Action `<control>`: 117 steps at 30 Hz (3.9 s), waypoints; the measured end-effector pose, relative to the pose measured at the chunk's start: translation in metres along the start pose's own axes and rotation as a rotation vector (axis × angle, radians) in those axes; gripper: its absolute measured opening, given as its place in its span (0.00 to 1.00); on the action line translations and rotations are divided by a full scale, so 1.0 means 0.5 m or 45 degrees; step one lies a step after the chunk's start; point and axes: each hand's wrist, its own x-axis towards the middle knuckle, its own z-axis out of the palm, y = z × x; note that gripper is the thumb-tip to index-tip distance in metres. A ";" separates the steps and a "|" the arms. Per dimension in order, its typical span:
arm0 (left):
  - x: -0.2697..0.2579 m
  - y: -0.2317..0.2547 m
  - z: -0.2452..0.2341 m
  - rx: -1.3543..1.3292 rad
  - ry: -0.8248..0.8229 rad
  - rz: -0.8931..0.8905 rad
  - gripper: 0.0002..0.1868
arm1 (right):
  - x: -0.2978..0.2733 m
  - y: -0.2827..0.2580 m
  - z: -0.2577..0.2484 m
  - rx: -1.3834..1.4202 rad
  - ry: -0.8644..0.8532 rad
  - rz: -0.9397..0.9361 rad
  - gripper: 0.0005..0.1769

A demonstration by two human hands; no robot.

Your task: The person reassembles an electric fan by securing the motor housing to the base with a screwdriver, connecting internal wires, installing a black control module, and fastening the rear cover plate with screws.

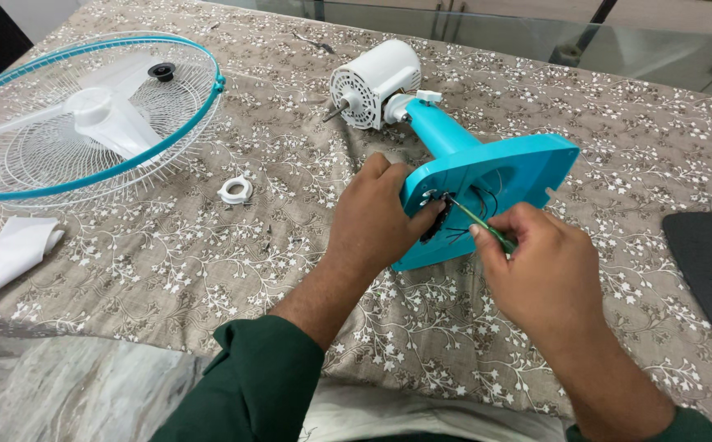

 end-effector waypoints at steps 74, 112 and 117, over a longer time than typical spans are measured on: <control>-0.138 0.011 0.060 -1.618 0.186 -0.945 0.15 | -0.056 0.139 0.092 0.985 -0.567 0.247 0.16; -0.204 0.062 0.112 -1.851 -0.456 -1.330 0.25 | -0.099 0.143 0.129 0.425 -0.554 0.109 0.10; -0.210 0.066 0.094 -1.347 -0.363 -0.970 0.20 | -0.102 0.162 0.170 0.810 -0.457 0.611 0.09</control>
